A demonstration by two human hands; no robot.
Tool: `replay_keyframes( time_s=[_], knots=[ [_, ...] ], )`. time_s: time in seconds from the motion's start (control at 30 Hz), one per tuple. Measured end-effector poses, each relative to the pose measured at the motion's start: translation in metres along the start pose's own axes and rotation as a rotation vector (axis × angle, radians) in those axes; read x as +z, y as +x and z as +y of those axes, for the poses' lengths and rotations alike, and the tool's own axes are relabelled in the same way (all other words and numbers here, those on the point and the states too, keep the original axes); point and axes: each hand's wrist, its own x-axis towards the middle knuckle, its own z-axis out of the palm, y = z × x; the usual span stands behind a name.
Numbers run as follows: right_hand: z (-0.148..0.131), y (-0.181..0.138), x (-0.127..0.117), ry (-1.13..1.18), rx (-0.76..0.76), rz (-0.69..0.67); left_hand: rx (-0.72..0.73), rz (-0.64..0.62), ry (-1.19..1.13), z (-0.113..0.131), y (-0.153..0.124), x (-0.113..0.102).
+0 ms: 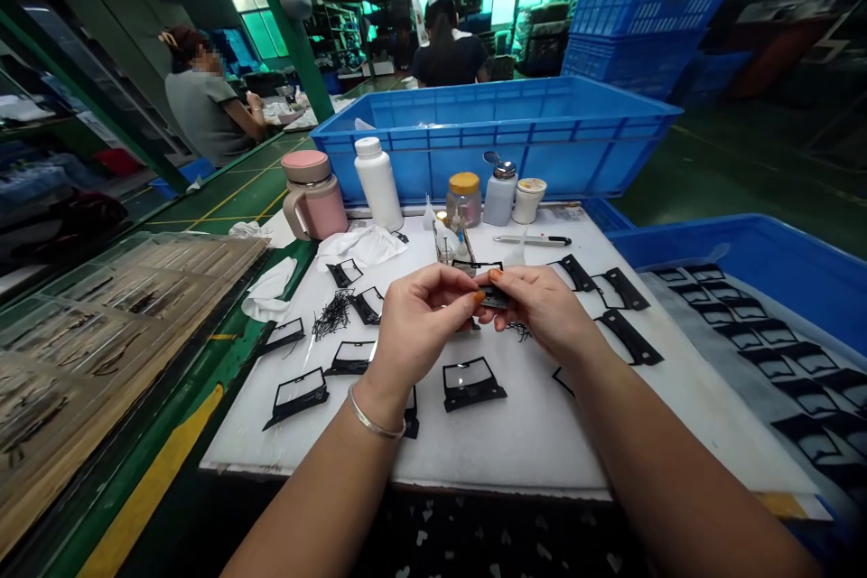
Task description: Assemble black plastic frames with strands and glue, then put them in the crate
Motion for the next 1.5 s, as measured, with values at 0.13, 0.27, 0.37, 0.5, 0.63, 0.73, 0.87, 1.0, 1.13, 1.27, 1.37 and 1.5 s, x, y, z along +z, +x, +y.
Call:
replay_keyframes(
  time_s=[0.13, 0.27, 0.37, 0.5, 0.63, 0.73, 0.87, 1.0, 1.13, 1.27, 1.37, 1.5],
  knots=[
    [0.0, -0.001, 0.004, 0.006, 0.014, -0.041, -0.026, 0.005, -0.008, -0.003, -0.005, -0.001],
    [0.0, -0.002, 0.005, 0.018, 0.02, -0.048, 0.028, 0.025, 0.066, -0.006, -0.007, -0.002],
    [0.0, -0.001, 0.006, 0.021, 0.012, -0.059, 0.17, 0.042, 0.228, -0.008, -0.006, -0.003],
    [0.001, -0.001, 0.008, 0.014, 0.01, -0.087, 0.402, 0.058, 0.515, -0.01, -0.004, -0.004],
    [0.002, -0.002, 0.008, 0.008, 0.001, -0.074, 0.547, 0.063, 0.695, -0.011, -0.004, -0.006],
    [0.002, -0.001, 0.008, 0.004, -0.001, -0.063, 0.581, 0.066, 0.75, -0.012, -0.004, -0.007],
    [0.003, -0.001, 0.007, 0.011, 0.004, -0.059, 0.57, 0.104, 0.76, -0.013, -0.004, -0.008],
    [0.003, -0.002, 0.007, 0.024, 0.018, -0.067, 0.544, 0.142, 0.706, -0.012, -0.004, -0.008],
    [0.002, -0.003, 0.008, 0.043, 0.033, -0.07, 0.524, 0.167, 0.633, -0.011, -0.004, -0.006],
    [0.002, -0.002, 0.007, 0.058, 0.039, -0.059, 0.521, 0.161, 0.655, -0.012, -0.003, -0.006],
    [0.002, -0.002, 0.007, 0.069, 0.044, -0.051, 0.509, 0.154, 0.692, -0.012, -0.003, -0.006],
    [0.0, -0.003, 0.008, 0.077, 0.052, -0.042, 0.471, 0.148, 0.654, -0.011, -0.004, -0.005]
  ],
)
